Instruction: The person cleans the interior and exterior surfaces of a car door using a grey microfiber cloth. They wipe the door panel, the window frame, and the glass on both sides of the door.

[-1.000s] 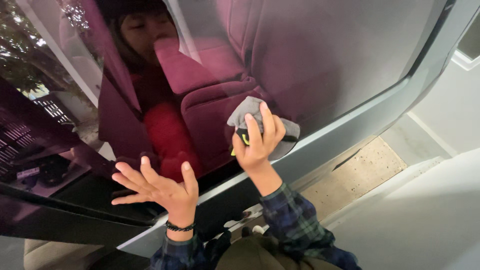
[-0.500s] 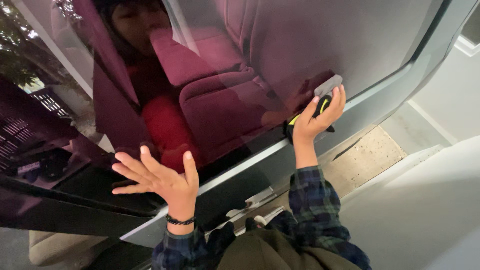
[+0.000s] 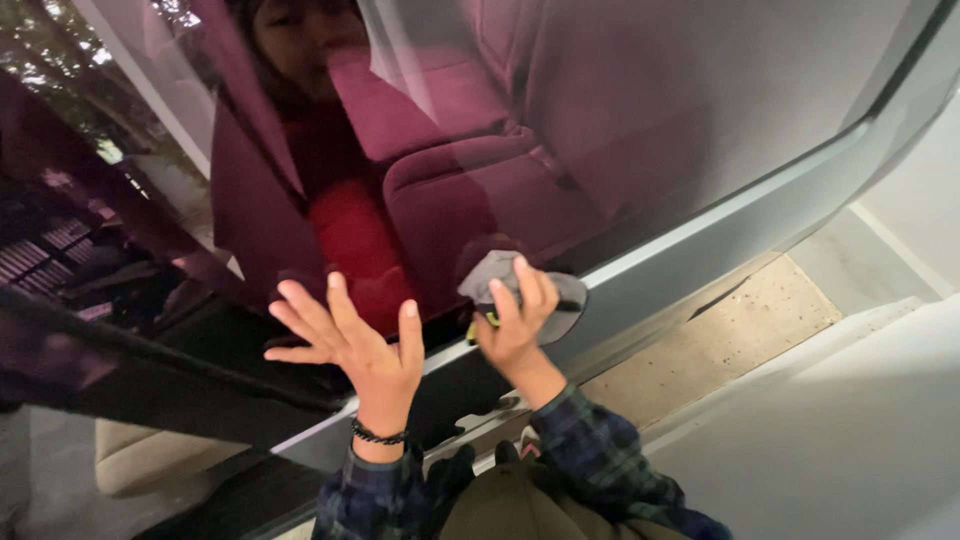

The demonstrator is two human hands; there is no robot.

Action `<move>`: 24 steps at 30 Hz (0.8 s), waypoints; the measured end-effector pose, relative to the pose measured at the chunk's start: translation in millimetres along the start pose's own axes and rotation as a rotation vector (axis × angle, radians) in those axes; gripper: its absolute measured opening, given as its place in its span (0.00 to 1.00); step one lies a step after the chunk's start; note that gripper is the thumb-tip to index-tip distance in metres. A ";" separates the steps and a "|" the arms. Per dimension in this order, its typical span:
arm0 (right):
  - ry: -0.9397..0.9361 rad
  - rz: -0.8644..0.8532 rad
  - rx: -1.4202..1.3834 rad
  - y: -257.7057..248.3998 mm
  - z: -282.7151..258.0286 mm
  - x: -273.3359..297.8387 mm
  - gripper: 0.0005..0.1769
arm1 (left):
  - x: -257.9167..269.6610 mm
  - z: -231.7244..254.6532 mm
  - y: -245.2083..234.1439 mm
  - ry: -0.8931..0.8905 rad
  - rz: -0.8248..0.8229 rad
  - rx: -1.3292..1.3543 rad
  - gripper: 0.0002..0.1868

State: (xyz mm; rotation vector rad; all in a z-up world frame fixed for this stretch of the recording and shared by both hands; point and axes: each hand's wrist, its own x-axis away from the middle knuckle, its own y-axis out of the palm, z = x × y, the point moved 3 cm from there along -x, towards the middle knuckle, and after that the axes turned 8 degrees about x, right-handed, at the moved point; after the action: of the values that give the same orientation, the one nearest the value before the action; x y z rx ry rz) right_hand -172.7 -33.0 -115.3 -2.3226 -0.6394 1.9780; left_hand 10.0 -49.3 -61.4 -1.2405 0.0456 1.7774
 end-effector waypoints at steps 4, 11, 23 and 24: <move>-0.046 0.047 0.068 -3.2 40.7 -7.0 0.29 | 3.8 -1.3 -14.4 0.030 0.026 0.061 0.36; 0.401 0.243 0.095 -11.9 88.0 -46.2 0.24 | 12.9 -22.2 -60.4 0.022 0.256 0.057 0.21; 0.042 0.005 -0.027 20.6 -85.3 -4.0 0.29 | 12.2 -51.2 -79.1 -0.027 0.291 0.048 0.25; 0.006 0.012 -0.044 24.9 -101.2 2.8 0.29 | 11.1 -53.1 -79.3 -0.019 0.302 0.069 0.26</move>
State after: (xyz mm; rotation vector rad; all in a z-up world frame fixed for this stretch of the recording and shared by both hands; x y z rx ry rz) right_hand -68.9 -30.5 -105.2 -2.3614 -0.6769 1.9813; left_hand 102.7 -24.0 -60.3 -1.2158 0.2952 2.0272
